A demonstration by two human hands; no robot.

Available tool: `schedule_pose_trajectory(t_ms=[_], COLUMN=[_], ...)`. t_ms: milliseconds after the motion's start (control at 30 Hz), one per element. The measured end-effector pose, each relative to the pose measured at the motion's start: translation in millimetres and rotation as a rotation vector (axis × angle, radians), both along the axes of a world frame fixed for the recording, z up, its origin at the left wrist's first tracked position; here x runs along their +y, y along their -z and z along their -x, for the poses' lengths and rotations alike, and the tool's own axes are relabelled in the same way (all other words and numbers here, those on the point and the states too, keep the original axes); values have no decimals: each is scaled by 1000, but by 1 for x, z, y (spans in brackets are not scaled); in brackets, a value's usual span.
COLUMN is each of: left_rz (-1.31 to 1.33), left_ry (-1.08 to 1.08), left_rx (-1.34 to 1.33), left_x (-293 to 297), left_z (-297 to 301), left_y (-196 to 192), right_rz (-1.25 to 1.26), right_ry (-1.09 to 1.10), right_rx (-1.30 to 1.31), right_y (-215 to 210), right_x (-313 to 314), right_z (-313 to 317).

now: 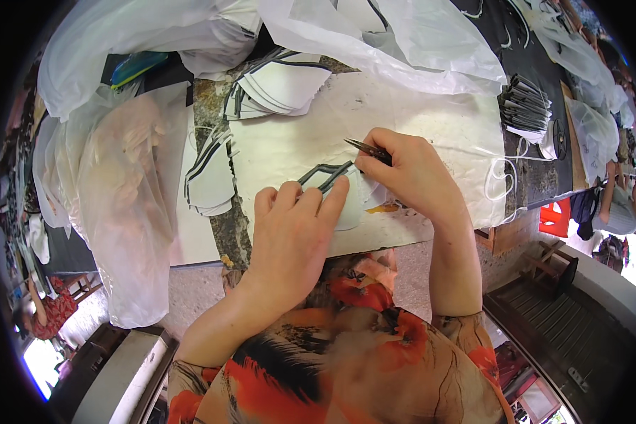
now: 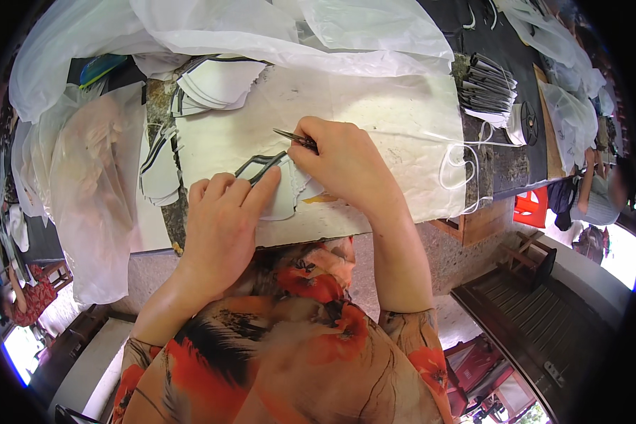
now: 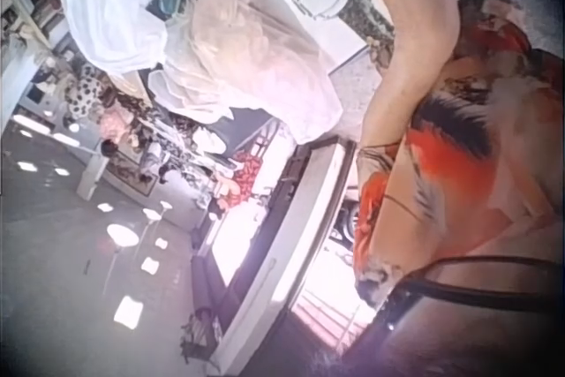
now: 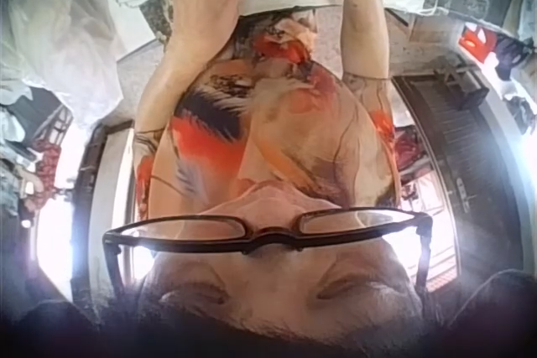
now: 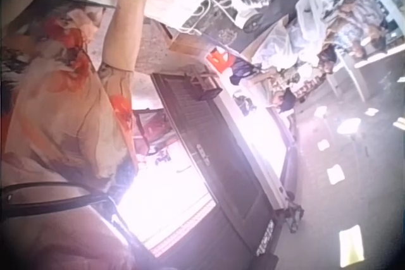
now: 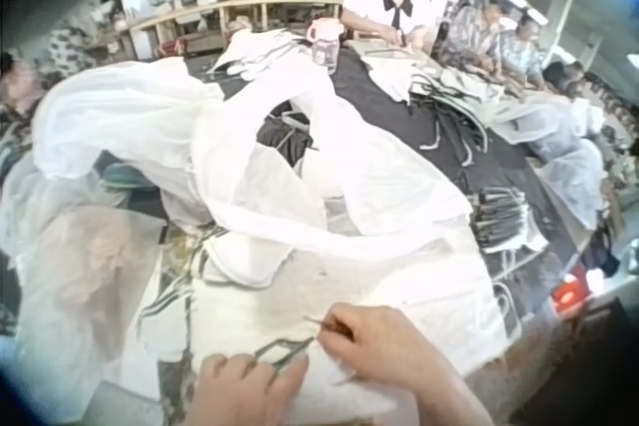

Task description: Trimming excess material and loose threads from shoe upper components using snips.

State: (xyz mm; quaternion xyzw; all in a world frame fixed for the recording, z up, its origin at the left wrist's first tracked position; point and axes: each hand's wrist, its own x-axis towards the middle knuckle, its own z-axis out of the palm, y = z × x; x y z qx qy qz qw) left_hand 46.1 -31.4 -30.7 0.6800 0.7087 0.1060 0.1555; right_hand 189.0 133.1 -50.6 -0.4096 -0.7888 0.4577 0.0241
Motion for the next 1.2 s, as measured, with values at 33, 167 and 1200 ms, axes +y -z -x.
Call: schedule_pose_trajectory(t_ms=[33, 167, 1200], left_rz=[7, 8, -109], left_ry=[-4, -23, -67], left_rx=[-24, -60, -109], left_x=[-1, -3, -13], left_z=[0, -2, -4], left_y=[1, 2, 20], right_rz=[-20, -10, -85], right_ry=[3, 14, 113], right_rx=[-1, 13, 249], right_y=[3, 4, 18], right_x=[-1, -4, -19], right_z=[-1, -2, -11])
